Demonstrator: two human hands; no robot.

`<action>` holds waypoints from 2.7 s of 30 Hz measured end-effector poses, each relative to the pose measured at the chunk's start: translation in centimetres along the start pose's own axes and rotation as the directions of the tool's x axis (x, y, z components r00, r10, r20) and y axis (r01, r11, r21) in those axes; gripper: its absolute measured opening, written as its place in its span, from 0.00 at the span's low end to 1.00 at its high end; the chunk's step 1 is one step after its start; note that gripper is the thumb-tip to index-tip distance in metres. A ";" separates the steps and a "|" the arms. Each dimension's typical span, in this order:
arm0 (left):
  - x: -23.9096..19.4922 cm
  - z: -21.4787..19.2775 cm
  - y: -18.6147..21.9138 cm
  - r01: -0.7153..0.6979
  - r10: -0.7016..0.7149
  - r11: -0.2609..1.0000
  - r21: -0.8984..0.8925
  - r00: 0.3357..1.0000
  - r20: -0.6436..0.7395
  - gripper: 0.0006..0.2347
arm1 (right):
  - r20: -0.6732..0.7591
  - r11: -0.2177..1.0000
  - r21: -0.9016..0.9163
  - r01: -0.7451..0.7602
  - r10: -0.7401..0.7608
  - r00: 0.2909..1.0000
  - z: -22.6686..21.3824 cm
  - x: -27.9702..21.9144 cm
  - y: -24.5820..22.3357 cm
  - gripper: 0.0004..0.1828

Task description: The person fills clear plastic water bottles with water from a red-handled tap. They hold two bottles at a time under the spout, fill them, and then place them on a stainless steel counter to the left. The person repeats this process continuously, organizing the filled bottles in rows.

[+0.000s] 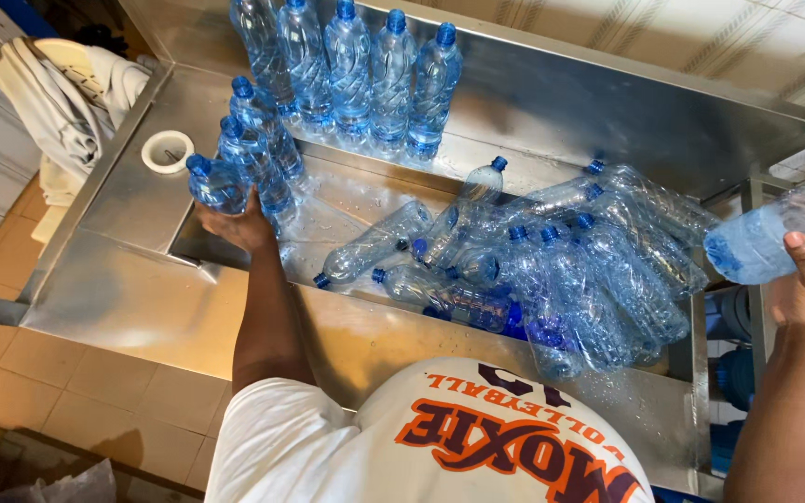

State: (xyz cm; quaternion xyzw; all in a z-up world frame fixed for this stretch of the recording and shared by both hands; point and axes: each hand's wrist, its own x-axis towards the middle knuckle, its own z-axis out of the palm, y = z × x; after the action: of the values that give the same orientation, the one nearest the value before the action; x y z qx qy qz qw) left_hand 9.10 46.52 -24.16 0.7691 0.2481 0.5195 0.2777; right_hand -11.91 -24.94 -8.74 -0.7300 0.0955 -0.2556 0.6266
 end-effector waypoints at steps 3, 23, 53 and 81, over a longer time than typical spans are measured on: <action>0.0 -0.2 -0.7 -0.199 0.216 0.964 0.175 0.973 -0.082 0.58 | 0.377 0.883 -0.293 0.367 -0.246 0.893 -1.2 1.1 0.2 0.21; -9.3 -3.6 11.9 -0.604 -0.209 0.739 0.297 0.213 0.954 0.39 | -0.043 0.894 -0.344 -0.287 0.291 0.956 2.8 0.6 -3.0 0.34; -22.1 -12.2 53.1 -0.804 0.920 -0.143 -0.578 0.108 -0.378 0.26 | 0.524 0.533 0.762 -0.369 -0.171 0.834 4.0 -0.6 2.1 0.63; -19.2 -9.5 55.7 0.451 0.613 0.658 -0.604 0.145 0.776 0.39 | 0.104 0.979 -0.066 0.193 -0.186 0.977 -2.2 -1.6 -4.9 0.49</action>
State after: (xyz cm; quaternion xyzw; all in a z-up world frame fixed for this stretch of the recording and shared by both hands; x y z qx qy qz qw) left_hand -1.03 -4.98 4.24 0.7299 -0.2842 -0.0506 0.6196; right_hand -15.20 -25.15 -4.28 -0.7706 0.0043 -0.2746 0.5751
